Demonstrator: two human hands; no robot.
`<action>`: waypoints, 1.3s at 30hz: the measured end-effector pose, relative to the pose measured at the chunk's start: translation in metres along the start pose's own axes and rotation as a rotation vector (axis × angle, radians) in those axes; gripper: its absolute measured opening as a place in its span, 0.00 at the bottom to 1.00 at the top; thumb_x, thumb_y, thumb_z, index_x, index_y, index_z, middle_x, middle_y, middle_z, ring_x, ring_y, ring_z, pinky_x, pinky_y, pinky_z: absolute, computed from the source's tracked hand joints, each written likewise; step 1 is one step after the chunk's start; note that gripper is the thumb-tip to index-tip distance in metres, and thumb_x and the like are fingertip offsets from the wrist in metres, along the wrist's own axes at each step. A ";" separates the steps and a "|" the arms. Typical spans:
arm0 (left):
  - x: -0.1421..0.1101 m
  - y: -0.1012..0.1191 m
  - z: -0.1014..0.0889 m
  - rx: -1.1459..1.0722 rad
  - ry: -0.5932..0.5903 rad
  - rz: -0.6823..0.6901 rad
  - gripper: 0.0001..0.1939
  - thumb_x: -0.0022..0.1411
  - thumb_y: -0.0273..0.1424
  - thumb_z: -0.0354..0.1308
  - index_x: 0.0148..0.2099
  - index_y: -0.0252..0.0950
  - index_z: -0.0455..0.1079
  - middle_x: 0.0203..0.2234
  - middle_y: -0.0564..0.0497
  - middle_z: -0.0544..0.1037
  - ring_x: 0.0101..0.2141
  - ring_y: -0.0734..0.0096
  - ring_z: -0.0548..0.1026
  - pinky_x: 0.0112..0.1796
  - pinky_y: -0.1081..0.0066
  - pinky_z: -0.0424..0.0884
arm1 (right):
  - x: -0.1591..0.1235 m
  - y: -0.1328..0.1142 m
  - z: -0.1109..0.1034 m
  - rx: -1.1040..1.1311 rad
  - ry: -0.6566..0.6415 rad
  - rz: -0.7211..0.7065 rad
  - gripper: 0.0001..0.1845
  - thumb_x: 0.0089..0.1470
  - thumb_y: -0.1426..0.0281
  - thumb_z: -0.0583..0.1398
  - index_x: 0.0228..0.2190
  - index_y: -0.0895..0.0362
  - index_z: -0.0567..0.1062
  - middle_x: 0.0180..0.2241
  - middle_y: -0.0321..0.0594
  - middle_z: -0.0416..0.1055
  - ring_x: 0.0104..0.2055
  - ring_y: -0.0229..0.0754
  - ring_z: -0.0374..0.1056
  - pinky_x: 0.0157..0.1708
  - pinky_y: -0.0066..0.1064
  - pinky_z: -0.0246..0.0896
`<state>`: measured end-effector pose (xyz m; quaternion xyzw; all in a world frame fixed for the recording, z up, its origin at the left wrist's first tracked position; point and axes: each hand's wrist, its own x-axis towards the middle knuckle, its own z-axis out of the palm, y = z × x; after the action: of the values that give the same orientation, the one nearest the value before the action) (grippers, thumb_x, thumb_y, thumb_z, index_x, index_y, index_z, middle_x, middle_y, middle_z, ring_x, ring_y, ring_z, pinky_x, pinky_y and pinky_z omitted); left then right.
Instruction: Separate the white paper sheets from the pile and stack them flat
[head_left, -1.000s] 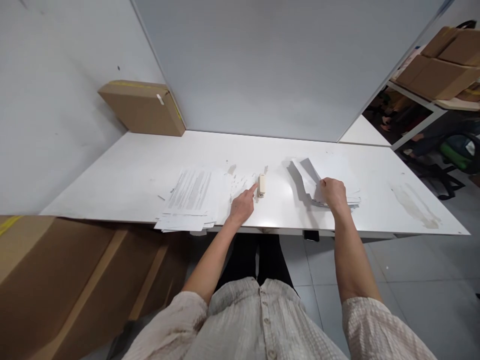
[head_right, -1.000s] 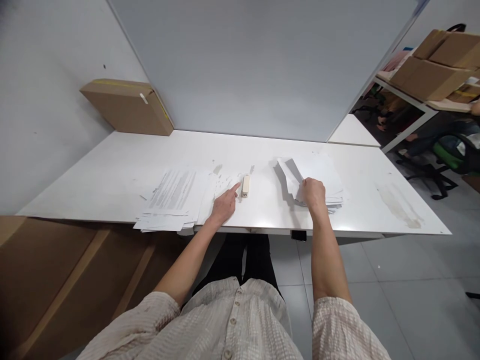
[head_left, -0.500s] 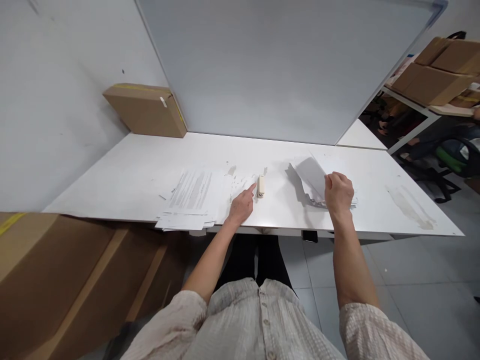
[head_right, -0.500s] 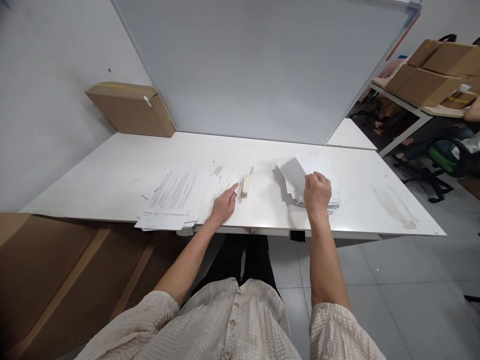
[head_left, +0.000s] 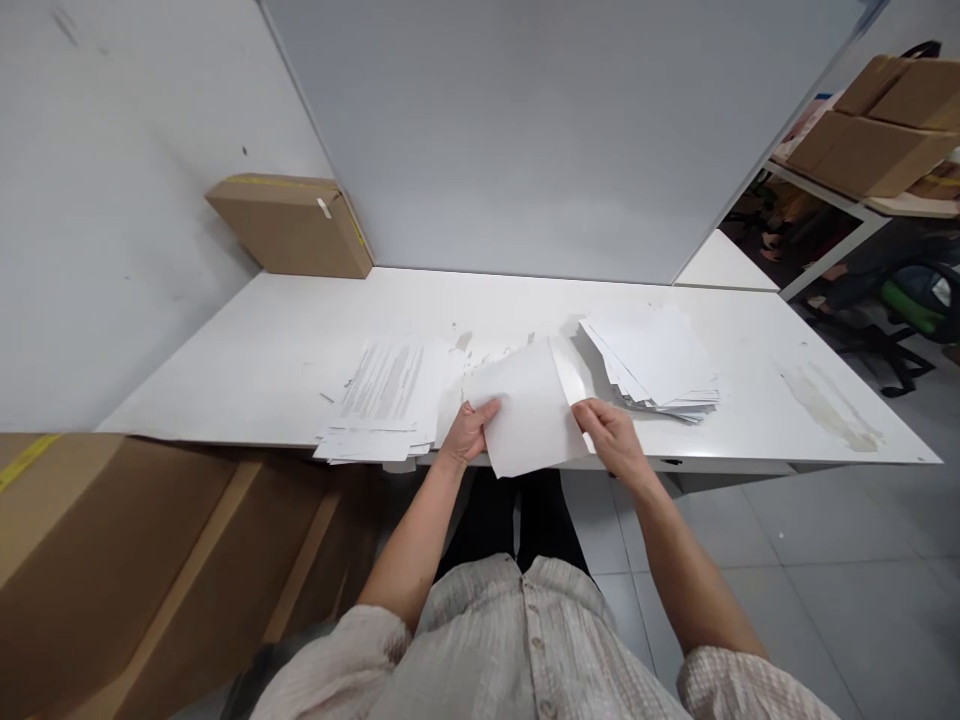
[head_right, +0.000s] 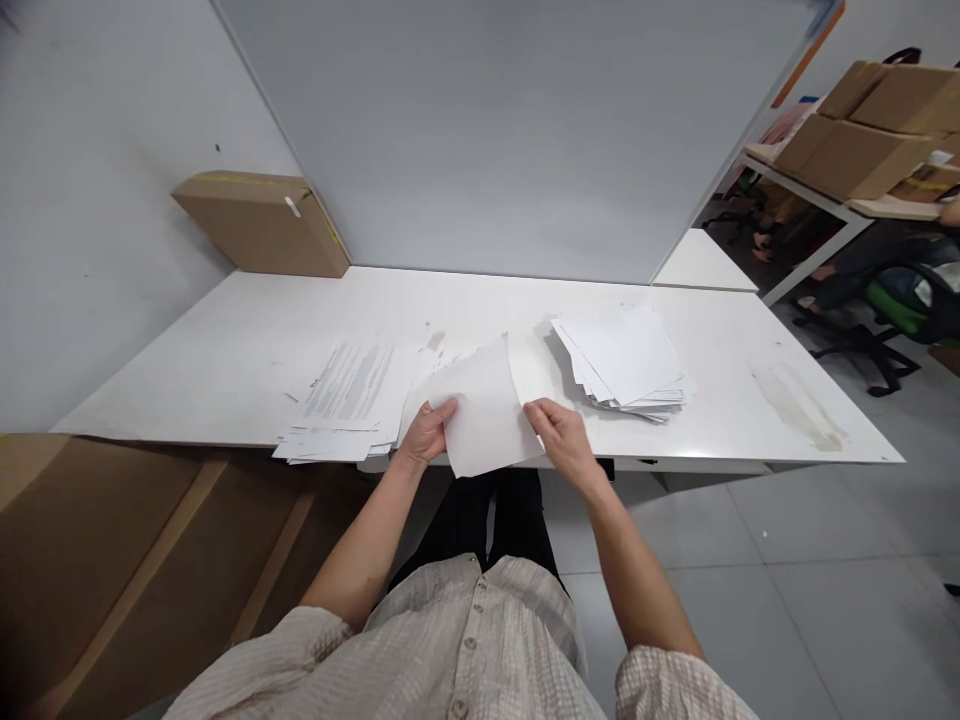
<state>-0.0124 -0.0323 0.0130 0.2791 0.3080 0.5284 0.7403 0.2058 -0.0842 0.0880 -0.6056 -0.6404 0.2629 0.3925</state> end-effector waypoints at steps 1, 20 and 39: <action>0.002 0.001 -0.002 -0.014 0.031 0.011 0.23 0.45 0.32 0.68 0.46 0.34 0.72 0.37 0.46 0.80 0.45 0.56 0.75 0.51 0.57 0.67 | 0.009 0.006 -0.008 -0.038 0.025 0.031 0.21 0.57 0.55 0.50 0.30 0.57 0.74 0.25 0.39 0.71 0.27 0.39 0.64 0.29 0.30 0.59; 0.006 0.007 -0.009 -0.096 0.104 0.008 0.21 0.49 0.30 0.63 0.48 0.33 0.70 0.40 0.46 0.79 0.48 0.58 0.73 0.53 0.58 0.65 | 0.063 0.041 -0.063 -0.955 0.320 0.157 0.19 0.60 0.70 0.44 0.38 0.61 0.73 0.39 0.54 0.70 0.40 0.51 0.65 0.34 0.36 0.55; 0.007 0.003 -0.005 0.006 -0.049 -0.088 0.19 0.53 0.36 0.64 0.45 0.31 0.74 0.39 0.42 0.79 0.47 0.52 0.73 0.51 0.56 0.66 | 0.001 0.046 0.040 -0.011 0.118 0.248 0.16 0.53 0.56 0.51 0.28 0.55 0.68 0.20 0.33 0.62 0.23 0.38 0.56 0.24 0.29 0.51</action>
<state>-0.0166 -0.0246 0.0109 0.2805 0.3034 0.4872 0.7694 0.1992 -0.0719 0.0283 -0.6967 -0.5378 0.2697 0.3907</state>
